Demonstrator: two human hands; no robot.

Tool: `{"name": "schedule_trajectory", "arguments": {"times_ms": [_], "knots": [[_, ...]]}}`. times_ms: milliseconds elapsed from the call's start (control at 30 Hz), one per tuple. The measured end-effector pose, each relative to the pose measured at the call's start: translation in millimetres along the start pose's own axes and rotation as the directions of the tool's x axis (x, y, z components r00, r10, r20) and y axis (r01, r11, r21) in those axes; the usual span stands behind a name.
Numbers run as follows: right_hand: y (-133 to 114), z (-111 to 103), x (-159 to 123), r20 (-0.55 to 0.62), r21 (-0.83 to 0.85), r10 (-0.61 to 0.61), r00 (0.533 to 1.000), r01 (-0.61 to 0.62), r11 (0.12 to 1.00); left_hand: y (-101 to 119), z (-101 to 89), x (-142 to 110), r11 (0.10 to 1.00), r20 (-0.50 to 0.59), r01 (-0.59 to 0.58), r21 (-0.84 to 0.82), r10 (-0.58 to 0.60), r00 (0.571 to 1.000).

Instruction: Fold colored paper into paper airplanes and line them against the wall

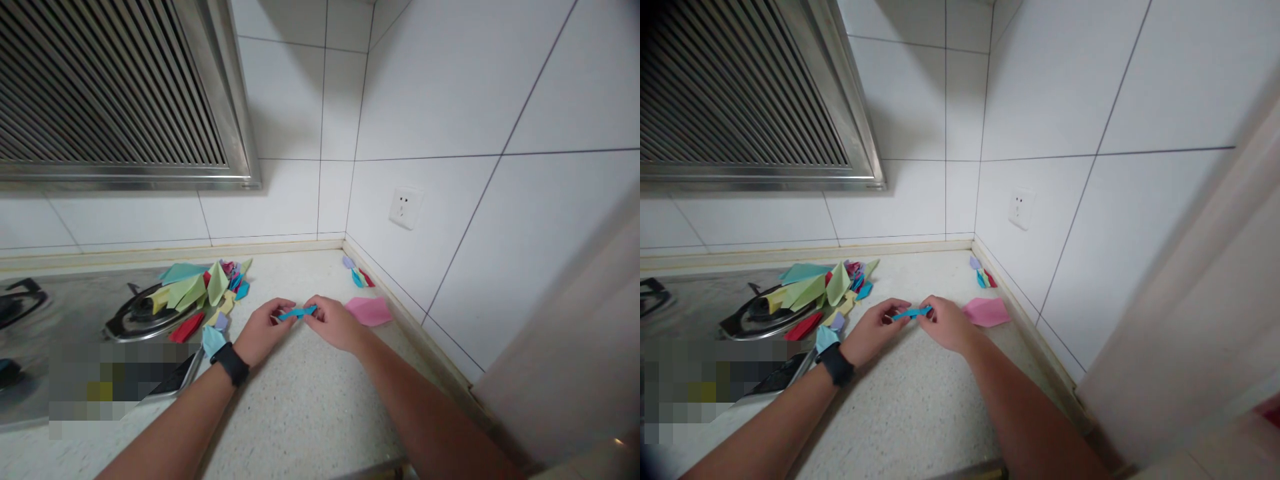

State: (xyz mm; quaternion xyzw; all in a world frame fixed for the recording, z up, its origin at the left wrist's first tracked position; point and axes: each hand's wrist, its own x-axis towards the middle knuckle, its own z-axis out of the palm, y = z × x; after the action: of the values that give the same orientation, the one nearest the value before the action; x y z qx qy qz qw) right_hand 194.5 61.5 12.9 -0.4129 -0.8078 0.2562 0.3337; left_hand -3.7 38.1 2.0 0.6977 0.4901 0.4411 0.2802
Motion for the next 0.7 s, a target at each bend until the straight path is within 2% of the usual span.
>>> {"name": "schedule_trajectory", "arguments": {"times_ms": [333,700], "knots": [[5.4,-2.5,2.9,-0.007,0.086,0.074,0.997,-0.073,0.994,-2.9,-4.1,4.9,0.985,-0.034,0.067,-0.158,-0.073,0.997],[7.0,-5.6,5.3,-0.003,0.121,0.111,0.994,-0.109,0.987,-2.5,-6.2,6.8,0.928,-0.007,0.127,-0.350,-0.138,0.990]]}}
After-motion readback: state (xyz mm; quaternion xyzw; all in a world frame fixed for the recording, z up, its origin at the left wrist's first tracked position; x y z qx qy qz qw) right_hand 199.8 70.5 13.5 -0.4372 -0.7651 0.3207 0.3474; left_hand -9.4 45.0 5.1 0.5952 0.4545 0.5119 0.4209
